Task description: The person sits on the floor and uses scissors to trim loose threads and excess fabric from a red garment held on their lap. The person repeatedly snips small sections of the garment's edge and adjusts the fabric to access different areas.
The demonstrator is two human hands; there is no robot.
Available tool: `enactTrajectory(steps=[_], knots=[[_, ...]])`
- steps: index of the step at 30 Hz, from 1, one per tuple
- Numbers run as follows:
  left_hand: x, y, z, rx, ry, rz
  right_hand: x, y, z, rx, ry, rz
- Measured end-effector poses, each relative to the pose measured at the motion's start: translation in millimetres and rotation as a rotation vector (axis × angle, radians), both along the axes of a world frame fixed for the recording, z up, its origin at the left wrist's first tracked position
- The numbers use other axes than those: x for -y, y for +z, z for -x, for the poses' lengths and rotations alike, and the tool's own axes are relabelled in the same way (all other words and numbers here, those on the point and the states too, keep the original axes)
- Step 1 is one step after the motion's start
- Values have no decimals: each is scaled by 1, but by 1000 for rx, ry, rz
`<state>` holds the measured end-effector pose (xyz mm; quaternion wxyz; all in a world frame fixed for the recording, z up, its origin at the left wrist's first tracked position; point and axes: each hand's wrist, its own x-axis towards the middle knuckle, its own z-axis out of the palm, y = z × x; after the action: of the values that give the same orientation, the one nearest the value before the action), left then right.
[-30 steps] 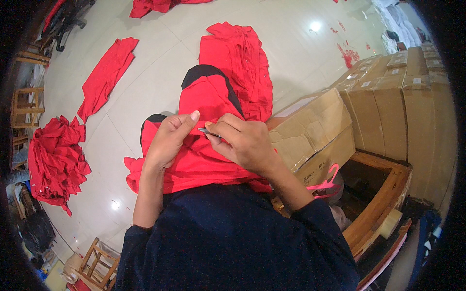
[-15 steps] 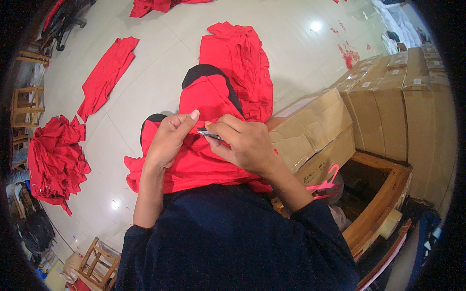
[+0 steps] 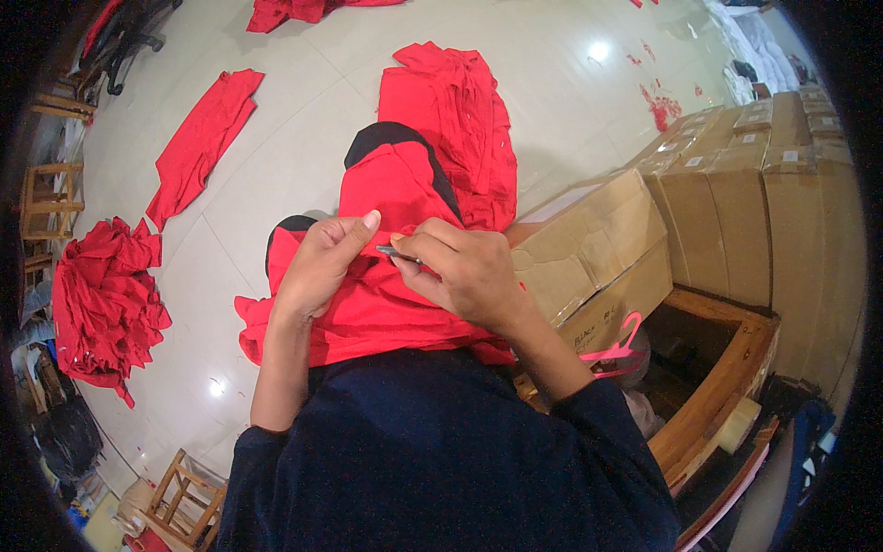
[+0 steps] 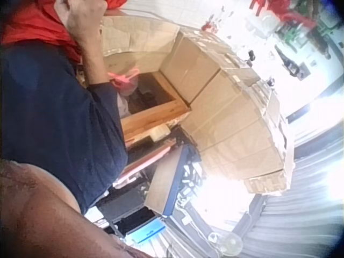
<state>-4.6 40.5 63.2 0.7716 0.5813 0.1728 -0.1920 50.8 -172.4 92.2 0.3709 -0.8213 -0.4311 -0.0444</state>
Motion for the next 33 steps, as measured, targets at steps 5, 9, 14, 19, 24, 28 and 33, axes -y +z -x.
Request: enactTrajectory(steps=[5, 9, 14, 19, 24, 28, 33], knots=[[6, 2, -1, 44, 71, 19, -1, 1, 0, 22, -16, 1], [6, 1, -2, 47, 70, 15, 0, 7, 0, 13, -8, 46], [1, -3, -1, 6, 28, 9, -3, 6, 0, 23, -24, 33], [0, -3, -1, 9, 3, 4, -1, 2, 0, 15, -4, 43], [5, 0, -1, 56, 48, 3, 0, 1, 0, -20, -3, 10], [7, 6, -1, 30, 87, 59, -2, 1, -2, -168, -48, -153], [1, 1, 1, 106, 33, 10, -5, -8, 3, -818, -228, -496]])
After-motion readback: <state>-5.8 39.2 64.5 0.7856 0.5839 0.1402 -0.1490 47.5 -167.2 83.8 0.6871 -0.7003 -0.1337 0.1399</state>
